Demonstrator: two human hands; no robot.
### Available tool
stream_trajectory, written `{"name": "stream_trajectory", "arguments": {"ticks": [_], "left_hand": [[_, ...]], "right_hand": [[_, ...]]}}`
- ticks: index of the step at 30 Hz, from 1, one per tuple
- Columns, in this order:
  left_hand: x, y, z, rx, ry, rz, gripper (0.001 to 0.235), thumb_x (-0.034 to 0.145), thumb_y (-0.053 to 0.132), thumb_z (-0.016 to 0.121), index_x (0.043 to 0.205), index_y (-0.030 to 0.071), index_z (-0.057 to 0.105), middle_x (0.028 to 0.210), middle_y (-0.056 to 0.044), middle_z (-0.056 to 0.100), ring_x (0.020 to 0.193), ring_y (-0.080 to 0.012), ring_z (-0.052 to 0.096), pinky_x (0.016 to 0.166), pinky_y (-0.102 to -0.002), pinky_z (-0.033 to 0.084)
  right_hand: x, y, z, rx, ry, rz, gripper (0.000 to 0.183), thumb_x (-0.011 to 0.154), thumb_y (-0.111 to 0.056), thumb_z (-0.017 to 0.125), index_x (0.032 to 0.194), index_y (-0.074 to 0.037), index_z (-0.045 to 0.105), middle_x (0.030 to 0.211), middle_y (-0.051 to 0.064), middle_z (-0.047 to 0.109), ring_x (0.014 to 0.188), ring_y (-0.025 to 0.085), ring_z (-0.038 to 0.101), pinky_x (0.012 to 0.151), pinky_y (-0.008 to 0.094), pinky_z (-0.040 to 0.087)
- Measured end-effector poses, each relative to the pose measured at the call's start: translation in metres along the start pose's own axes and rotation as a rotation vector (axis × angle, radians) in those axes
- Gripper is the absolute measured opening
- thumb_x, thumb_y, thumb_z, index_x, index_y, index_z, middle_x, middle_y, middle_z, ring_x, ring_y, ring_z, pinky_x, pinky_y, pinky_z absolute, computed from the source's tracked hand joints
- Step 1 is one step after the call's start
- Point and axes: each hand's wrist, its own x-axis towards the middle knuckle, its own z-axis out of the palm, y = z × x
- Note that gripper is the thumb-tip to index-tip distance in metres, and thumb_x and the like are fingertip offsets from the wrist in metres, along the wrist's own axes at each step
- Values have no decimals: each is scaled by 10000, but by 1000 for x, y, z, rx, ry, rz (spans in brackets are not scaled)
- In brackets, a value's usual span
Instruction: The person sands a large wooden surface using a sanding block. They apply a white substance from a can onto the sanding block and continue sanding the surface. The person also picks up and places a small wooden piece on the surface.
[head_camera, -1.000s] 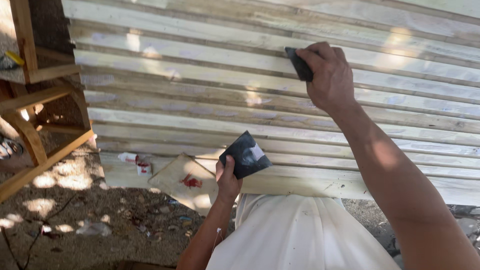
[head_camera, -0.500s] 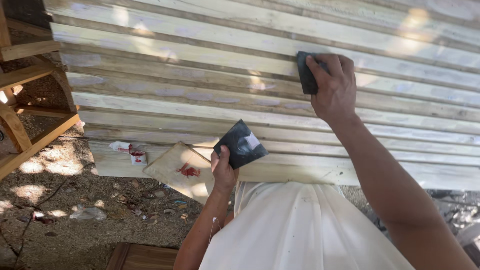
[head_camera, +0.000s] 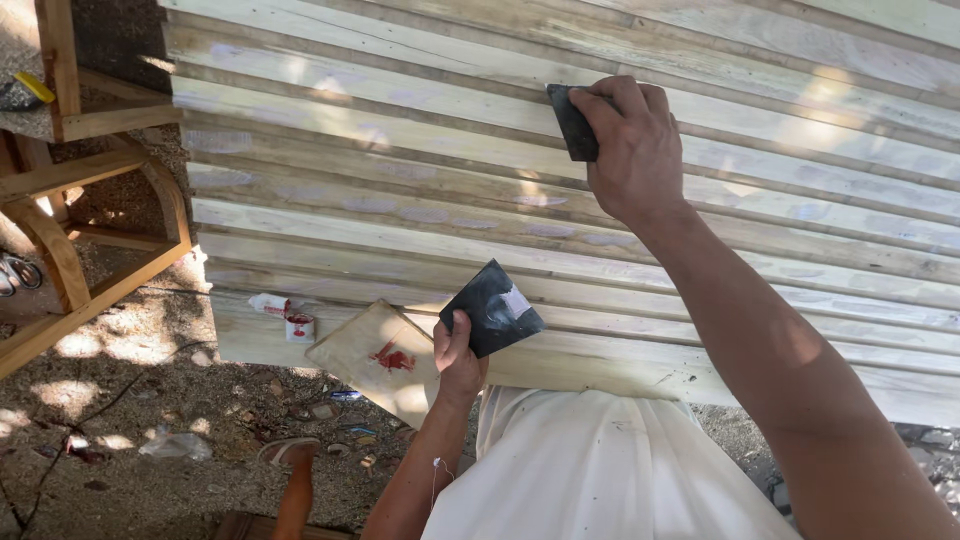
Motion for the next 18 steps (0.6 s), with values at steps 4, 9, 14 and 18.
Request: {"name": "stream_trajectory", "arguments": {"ticks": [4, 9, 14, 18], "left_hand": [[-1, 5, -2, 2, 12, 27, 421, 1081, 283, 529, 1314, -60, 603, 1222, -137, 703, 1118, -226, 682, 1003, -382, 543], [-8, 1, -5, -34, -24, 21, 418, 1191, 284, 527, 1313, -109, 603, 1210, -163, 700, 1090, -235, 669, 990, -395, 536], [8, -2, 5, -16, 33, 8, 385, 1071, 280, 542, 1272, -42, 606, 1189, -123, 703, 1083, -214, 684, 972, -378, 552], [4, -12, -2, -18, 9, 23, 386, 1089, 275, 553, 1293, -49, 607, 1197, -128, 695, 1084, -209, 680, 975, -374, 550]], "right_hand": [[18, -17, 18, 1, 18, -10, 530, 821, 44, 704, 1329, -105, 711, 1300, 64, 603, 1153, 363, 554, 960, 484, 503], [9, -16, 25, -38, -11, -75, 521, 832, 40, 685, 1334, -91, 726, 1306, 57, 616, 1154, 366, 547, 939, 482, 504], [27, 2, 10, -64, -129, -120, 437, 858, 52, 666, 1248, -123, 759, 1257, 49, 649, 1116, 343, 585, 956, 474, 513], [28, -4, 17, -27, -58, -102, 482, 859, 72, 654, 1305, -89, 741, 1256, 87, 655, 1119, 362, 587, 950, 464, 519]]}}
